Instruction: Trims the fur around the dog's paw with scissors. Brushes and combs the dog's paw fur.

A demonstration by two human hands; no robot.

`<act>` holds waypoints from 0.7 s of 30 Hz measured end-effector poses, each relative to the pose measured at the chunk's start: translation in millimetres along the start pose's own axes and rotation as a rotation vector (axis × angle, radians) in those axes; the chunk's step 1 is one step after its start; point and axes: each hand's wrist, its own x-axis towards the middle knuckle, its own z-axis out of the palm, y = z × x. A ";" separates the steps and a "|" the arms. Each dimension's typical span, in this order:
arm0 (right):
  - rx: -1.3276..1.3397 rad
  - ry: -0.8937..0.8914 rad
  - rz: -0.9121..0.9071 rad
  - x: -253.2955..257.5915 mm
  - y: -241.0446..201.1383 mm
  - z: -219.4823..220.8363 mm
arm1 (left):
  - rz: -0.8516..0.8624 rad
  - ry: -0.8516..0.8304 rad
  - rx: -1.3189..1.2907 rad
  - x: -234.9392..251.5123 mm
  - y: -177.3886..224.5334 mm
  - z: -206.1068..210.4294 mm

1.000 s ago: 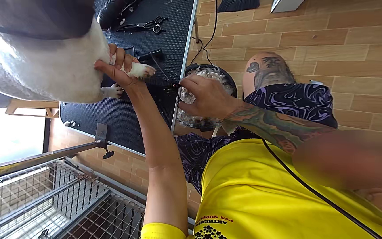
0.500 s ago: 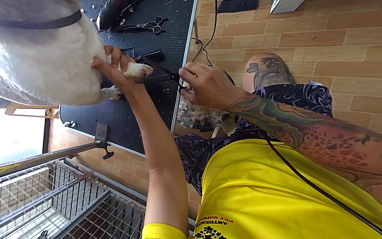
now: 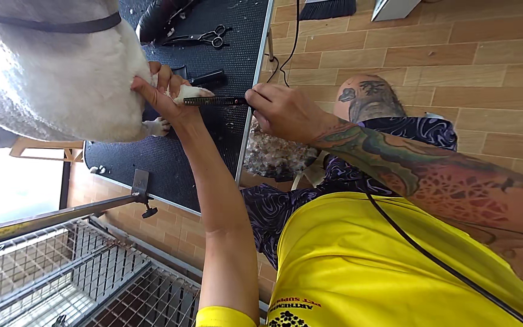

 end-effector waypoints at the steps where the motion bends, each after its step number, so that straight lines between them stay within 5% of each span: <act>1: 0.002 0.002 -0.003 0.1 0.5 0.4 | -0.005 -0.008 -0.006 0.3 0.2 -0.6; 21: -0.008 -0.023 -0.019 -0.7 -2.5 0.5 | -0.003 -0.109 -0.056 4.3 2.9 -8.9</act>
